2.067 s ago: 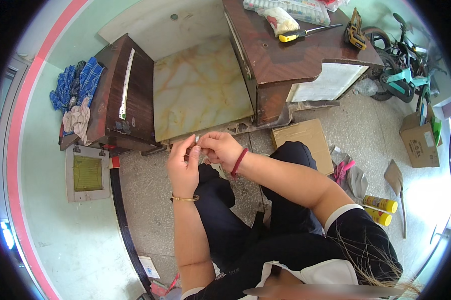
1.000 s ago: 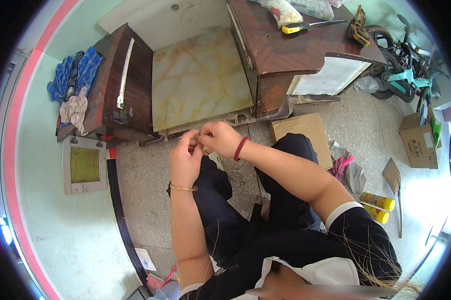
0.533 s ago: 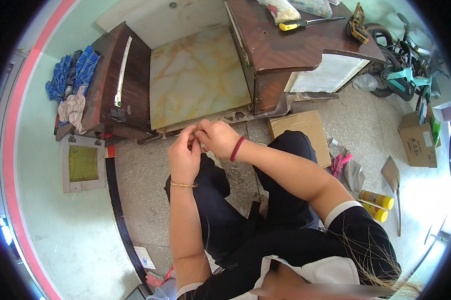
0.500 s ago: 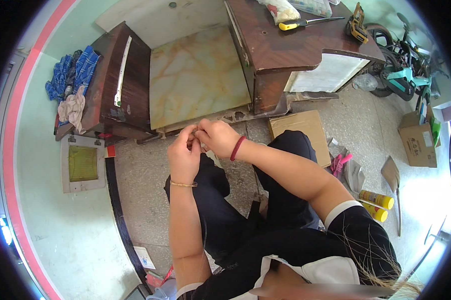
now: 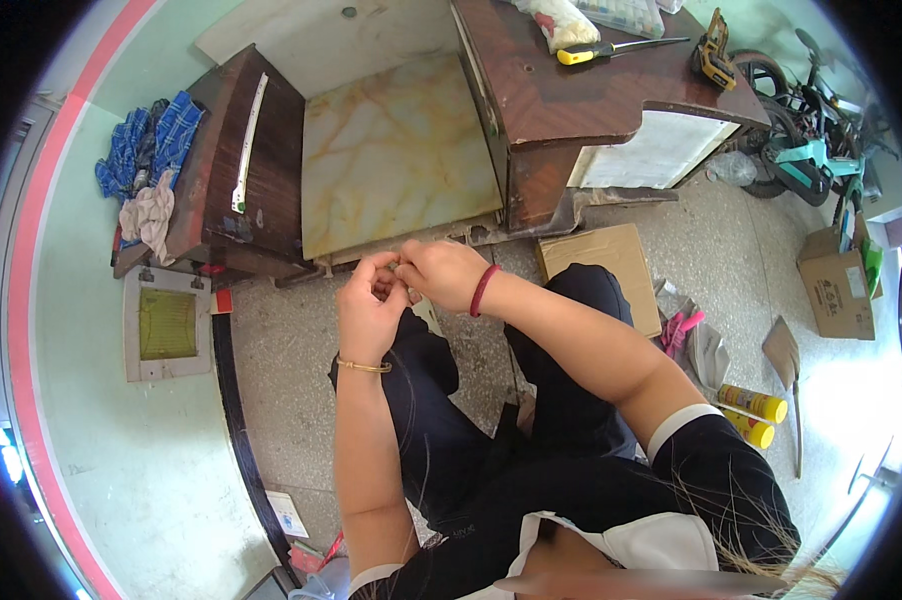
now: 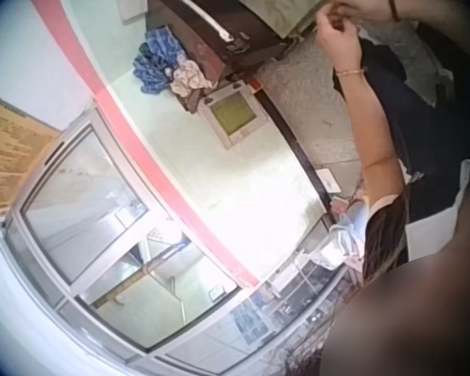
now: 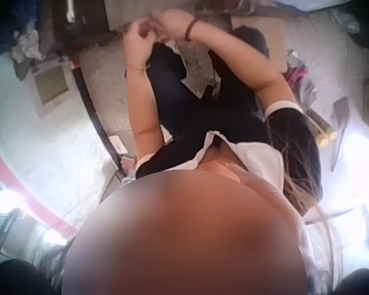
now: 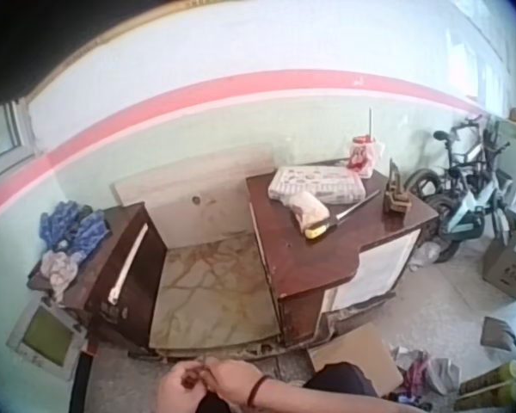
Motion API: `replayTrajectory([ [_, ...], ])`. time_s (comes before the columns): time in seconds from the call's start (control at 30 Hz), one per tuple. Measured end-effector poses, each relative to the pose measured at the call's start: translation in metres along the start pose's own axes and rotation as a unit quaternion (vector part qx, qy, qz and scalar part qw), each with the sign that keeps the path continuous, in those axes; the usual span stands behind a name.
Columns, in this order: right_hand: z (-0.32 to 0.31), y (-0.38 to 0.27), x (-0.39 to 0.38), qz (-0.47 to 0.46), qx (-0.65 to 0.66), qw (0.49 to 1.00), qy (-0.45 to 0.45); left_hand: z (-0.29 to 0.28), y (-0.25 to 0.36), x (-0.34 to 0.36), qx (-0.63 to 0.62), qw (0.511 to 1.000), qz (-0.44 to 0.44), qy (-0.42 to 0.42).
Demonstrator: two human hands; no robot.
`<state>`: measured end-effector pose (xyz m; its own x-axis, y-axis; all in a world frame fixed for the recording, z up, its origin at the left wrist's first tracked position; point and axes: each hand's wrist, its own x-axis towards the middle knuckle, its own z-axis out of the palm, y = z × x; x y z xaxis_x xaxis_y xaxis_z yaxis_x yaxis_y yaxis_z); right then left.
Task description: The person sits on the floor sorting small metal parts from a plastic bag into a jar. They then move to a wooden cabinet, pick up a hammer, and hammer a nail into the underside of the cabinet's side panel.
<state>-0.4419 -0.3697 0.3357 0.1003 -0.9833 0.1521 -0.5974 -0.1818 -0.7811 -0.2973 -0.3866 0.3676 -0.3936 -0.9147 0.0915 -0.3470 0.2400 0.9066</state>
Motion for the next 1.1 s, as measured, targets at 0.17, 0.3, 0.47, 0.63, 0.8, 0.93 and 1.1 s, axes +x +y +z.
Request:
replayTrajectory([
  [0.17, -0.008, -0.011, -0.004, 0.028, -0.058, 0.998, -0.023, 0.001, 0.003, 0.0, 0.0, 1.0, -0.002, -0.005],
  [0.3, -0.016, -0.011, 0.0, 0.036, -0.026, 0.996, -0.078, 0.0, -0.004, -0.001, -0.022, 1.0, -0.018, -0.008],
  [0.47, -0.021, -0.011, -0.003, -0.01, -0.014, 0.999, -0.05, 0.0, -0.011, -0.001, -0.07, 0.997, -0.004, -0.019],
  [0.63, -0.007, -0.008, -0.004, -0.049, -0.011, 0.999, -0.015, -0.004, -0.021, -0.004, -0.032, 0.999, -0.021, -0.01],
  [0.8, -0.017, -0.016, -0.006, 0.014, -0.027, 0.996, -0.08, -0.009, -0.021, -0.004, -0.063, 0.996, -0.05, -0.029],
  [0.93, -0.013, -0.013, -0.005, -0.02, -0.01, 0.998, -0.065, -0.011, -0.024, -0.005, -0.057, 0.997, -0.038, -0.023],
  [1.1, -0.006, -0.008, -0.003, -0.028, -0.025, 0.998, -0.047, -0.007, -0.021, -0.005, -0.02, 1.0, -0.023, -0.001],
])
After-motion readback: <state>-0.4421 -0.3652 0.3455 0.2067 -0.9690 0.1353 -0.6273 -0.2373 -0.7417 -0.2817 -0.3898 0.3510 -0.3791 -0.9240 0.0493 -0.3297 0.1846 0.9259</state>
